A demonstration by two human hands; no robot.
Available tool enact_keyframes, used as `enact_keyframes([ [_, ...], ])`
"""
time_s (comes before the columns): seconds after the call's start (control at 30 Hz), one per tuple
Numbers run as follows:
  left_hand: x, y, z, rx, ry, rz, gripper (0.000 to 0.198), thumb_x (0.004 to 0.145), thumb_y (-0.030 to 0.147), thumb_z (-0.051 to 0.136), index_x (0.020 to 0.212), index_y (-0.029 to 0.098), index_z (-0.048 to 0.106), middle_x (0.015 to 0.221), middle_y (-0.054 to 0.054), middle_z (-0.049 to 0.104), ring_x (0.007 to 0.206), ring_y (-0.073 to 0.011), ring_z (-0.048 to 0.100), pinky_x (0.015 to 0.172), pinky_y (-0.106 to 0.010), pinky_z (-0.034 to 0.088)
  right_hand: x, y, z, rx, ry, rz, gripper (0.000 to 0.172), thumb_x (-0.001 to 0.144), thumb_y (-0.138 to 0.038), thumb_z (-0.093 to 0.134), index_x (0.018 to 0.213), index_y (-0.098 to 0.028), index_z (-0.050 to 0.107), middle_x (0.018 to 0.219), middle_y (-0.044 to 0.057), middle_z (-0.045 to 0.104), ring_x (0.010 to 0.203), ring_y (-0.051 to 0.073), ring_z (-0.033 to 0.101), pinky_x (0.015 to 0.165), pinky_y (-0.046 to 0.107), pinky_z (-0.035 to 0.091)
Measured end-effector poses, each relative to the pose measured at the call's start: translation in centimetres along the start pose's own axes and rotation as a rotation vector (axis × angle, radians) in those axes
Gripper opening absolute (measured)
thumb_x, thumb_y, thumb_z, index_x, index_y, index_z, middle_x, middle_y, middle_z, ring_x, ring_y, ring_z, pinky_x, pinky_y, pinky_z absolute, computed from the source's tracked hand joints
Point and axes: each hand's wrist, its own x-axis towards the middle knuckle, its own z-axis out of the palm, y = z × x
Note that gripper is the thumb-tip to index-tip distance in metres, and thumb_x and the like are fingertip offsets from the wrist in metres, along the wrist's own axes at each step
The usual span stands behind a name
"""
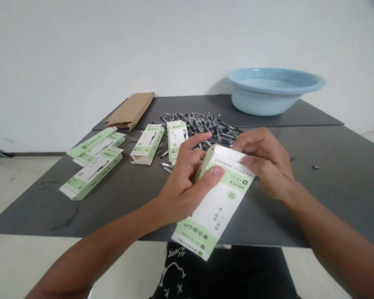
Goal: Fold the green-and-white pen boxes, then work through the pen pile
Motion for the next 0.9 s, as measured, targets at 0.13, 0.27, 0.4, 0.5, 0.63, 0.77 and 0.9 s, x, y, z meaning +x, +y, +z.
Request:
enact_keyframes([
  [0.13,-0.1,0.0,-0.6,0.047,-0.054,-0.057,0.045,0.106,0.033,0.069,0.148,0.038,0.053,0.102,0.001,0.065,0.071,-0.0088,0.063,0.057,-0.016,0.053,-0.5,0.4,0.0,-0.106,0.001,-0.03,0.022,0.1,-0.019,0.059,0.117,-0.03,0.066,0.098,-0.001,0.074,0.071,0.017,0.067,0.051,0.027,0.047],
  [0.27,-0.1,-0.1,-0.9,0.088,-0.053,-0.053,0.044,0.106,0.034,0.069,0.147,0.039,0.055,0.104,0.0,0.066,0.073,-0.0092,0.063,0.058,-0.016,0.053,-0.3,0.0,0.2,-0.258,0.03,-0.095,0.013,0.107,-0.031,0.059,0.118,-0.029,0.066,0.102,0.0,0.075,0.069,0.014,0.066,0.055,0.027,0.05],
  [0.4,0.0,-0.2,-0.9,0.106,-0.042,-0.014,0.041,0.106,0.034,0.069,0.145,0.036,0.055,0.105,-0.001,0.068,0.073,-0.0094,0.063,0.058,-0.018,0.051,0.2,-0.9,0.6,-0.382,0.028,-0.213,0.019,0.108,-0.042,0.059,0.119,-0.027,0.063,0.098,-0.001,0.074,0.067,0.011,0.065,0.059,0.025,0.052],
  [0.5,0.2,-0.2,-1.0,0.166,-0.039,0.025,0.041,0.107,0.035,0.069,0.145,0.035,0.054,0.099,0.0,0.066,0.068,-0.0091,0.059,0.054,-0.019,0.047,0.4,-1.6,0.7,-0.483,-0.007,-0.23,0.035,0.101,-0.05,0.07,0.125,-0.026,0.061,0.106,0.003,0.077,0.064,0.012,0.066,0.054,0.025,0.052],
  [0.63,0.4,-0.3,-1.3,0.266,-0.035,0.102,0.039,0.107,0.035,0.068,0.143,0.034,0.054,0.101,0.0,0.065,0.072,-0.0097,0.059,0.056,-0.021,0.046,0.3,-2.1,0.7,-0.576,-0.092,-0.216,0.061,0.096,-0.048,0.079,0.15,-0.025,0.059,0.104,0.002,0.081,0.047,0.008,0.057,0.047,0.024,0.05],
  [0.77,0.4,-0.5,-1.5,0.243,-0.041,0.126,0.04,0.106,0.033,0.069,0.143,0.035,0.053,0.097,0.001,0.064,0.07,-0.0094,0.058,0.054,-0.021,0.045,0.2,-2.2,0.6,-0.611,-0.083,-0.24,0.063,0.098,-0.043,0.079,0.155,-0.025,0.061,0.067,-0.006,0.072,0.041,0.008,0.051,0.045,0.023,0.046],
  [0.9,0.2,-0.4,-1.2,0.169,-0.033,0.094,0.042,0.106,0.032,0.07,0.143,0.035,0.051,0.097,0.001,0.065,0.067,-0.0098,0.06,0.052,-0.02,0.045,0.0,-2.3,0.7,-0.595,-0.056,-0.22,0.057,0.099,-0.038,0.078,0.153,-0.025,0.065,0.068,-0.006,0.073,0.042,0.007,0.051,0.046,0.022,0.045],
])
